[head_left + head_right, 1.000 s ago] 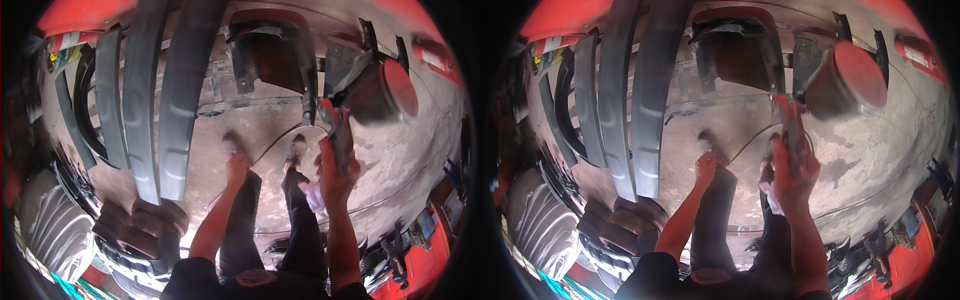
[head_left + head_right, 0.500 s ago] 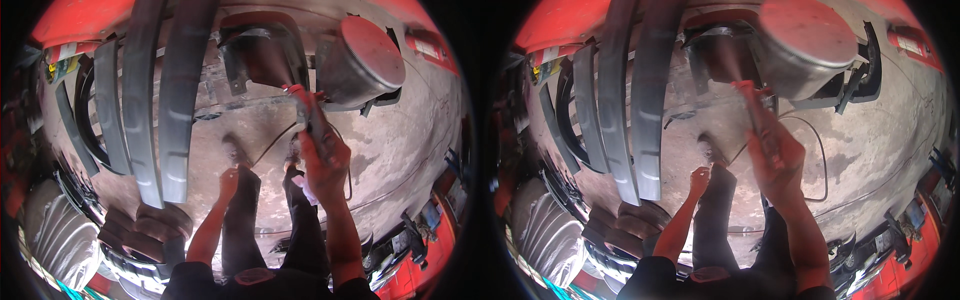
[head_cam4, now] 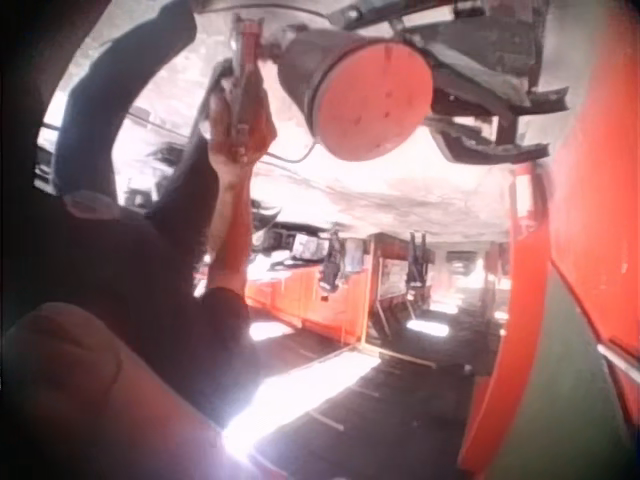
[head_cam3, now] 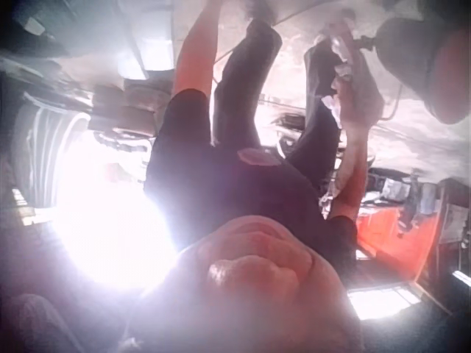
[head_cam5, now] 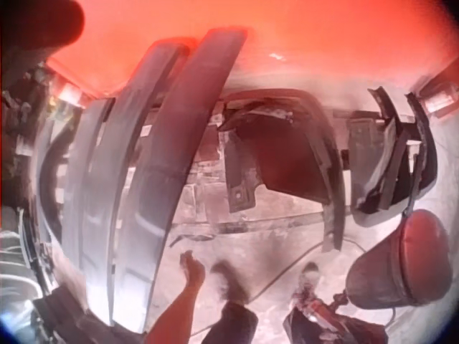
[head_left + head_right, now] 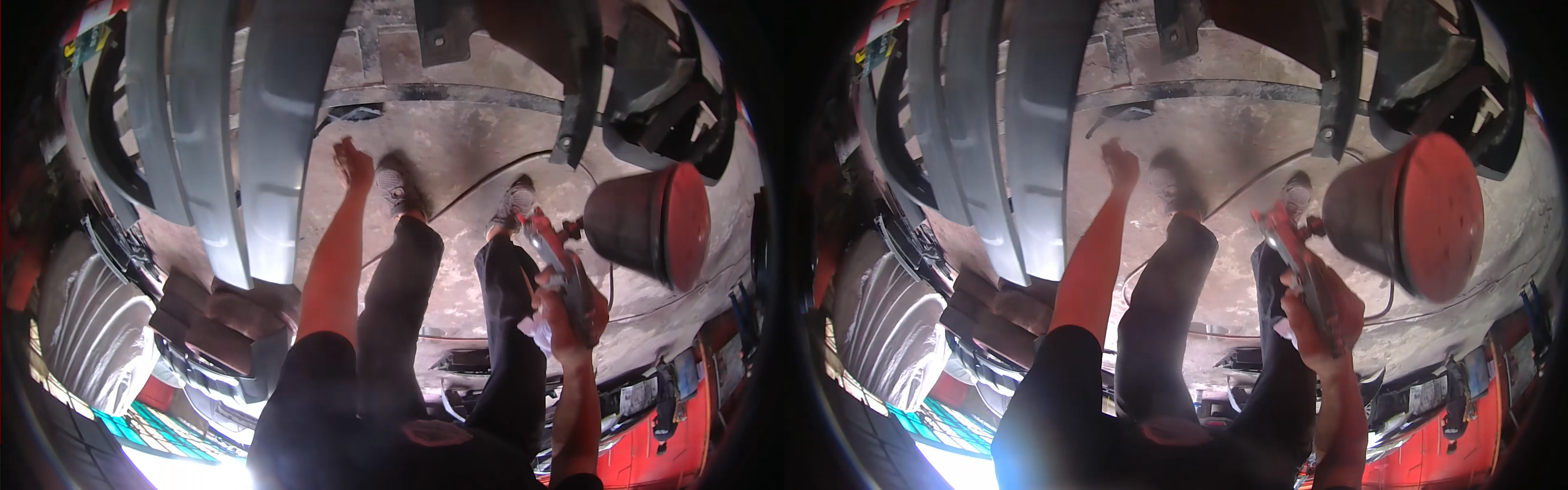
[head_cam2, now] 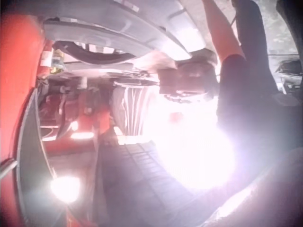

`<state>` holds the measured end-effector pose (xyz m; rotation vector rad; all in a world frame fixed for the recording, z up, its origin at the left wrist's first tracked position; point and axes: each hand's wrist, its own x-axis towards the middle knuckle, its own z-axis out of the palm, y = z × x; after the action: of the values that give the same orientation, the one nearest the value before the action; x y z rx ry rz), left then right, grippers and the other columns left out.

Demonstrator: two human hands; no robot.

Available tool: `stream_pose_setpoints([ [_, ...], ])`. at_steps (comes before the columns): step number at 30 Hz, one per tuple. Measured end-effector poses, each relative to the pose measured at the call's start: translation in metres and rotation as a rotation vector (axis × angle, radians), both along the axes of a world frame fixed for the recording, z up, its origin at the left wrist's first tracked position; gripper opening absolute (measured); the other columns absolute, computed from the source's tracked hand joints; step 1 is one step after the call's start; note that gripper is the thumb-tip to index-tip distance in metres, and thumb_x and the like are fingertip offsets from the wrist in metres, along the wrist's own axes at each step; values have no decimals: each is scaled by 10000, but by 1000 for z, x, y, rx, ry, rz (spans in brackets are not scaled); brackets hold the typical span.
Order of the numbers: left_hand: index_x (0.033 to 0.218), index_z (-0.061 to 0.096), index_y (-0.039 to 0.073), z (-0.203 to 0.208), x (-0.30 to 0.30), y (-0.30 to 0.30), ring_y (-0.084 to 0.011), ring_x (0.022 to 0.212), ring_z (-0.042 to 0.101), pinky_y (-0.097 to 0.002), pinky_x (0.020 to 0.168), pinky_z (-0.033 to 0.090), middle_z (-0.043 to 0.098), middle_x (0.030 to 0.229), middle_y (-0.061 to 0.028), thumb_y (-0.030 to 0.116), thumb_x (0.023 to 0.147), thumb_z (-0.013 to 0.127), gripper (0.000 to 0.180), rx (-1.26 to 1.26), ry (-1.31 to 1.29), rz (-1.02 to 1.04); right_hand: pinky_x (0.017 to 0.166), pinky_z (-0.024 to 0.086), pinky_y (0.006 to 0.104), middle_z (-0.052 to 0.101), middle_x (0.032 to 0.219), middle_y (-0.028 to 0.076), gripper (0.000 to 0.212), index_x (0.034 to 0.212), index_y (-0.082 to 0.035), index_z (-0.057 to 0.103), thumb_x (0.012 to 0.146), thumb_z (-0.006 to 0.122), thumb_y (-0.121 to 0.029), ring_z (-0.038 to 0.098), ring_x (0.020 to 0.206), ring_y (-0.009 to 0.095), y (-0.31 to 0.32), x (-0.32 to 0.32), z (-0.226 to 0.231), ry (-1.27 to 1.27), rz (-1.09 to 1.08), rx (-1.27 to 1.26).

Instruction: The person uses a spray gun to apply a coating to various car parts, including a bumper and several trim pieces, arranged on the floor of a workshop. The person moves around the parts to ensure coverage on different sides.

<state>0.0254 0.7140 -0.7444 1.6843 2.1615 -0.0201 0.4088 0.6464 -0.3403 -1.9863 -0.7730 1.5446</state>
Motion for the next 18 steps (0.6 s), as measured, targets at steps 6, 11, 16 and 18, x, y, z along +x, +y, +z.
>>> stream_pose_setpoints([
  [6,1403,506,170,-74,-31,75,-438,1377,441,-624,990,489,416,1494,-175,118,893,647,532,-44,506,-233,624,548,279,725,943,154,415,1235,121,634,896,730,-99,689,696,184,-67,3,-48,59,-135,29],
  [11,1316,511,159,-75,-45,90,-428,1253,562,-602,933,511,560,1310,-162,190,917,700,442,-295,218,-267,603,519,285,697,936,114,418,1224,85,634,965,710,-234,661,692,159,-74,16,-51,-56,162,163],
  [16,1154,535,47,0,-36,14,-490,1054,601,-579,869,479,621,1094,-246,268,890,774,419,-85,-191,-207,619,471,211,673,923,31,410,1319,70,618,926,654,-42,596,733,62,-75,2,-29,86,47,42],
  [18,1048,588,-1,70,2,-3,-283,764,699,-425,663,552,679,898,-178,239,918,744,314,-243,-404,7,659,552,325,730,999,125,501,1351,-6,643,855,713,-4,693,750,197,-63,-2,-8,79,87,76],
])
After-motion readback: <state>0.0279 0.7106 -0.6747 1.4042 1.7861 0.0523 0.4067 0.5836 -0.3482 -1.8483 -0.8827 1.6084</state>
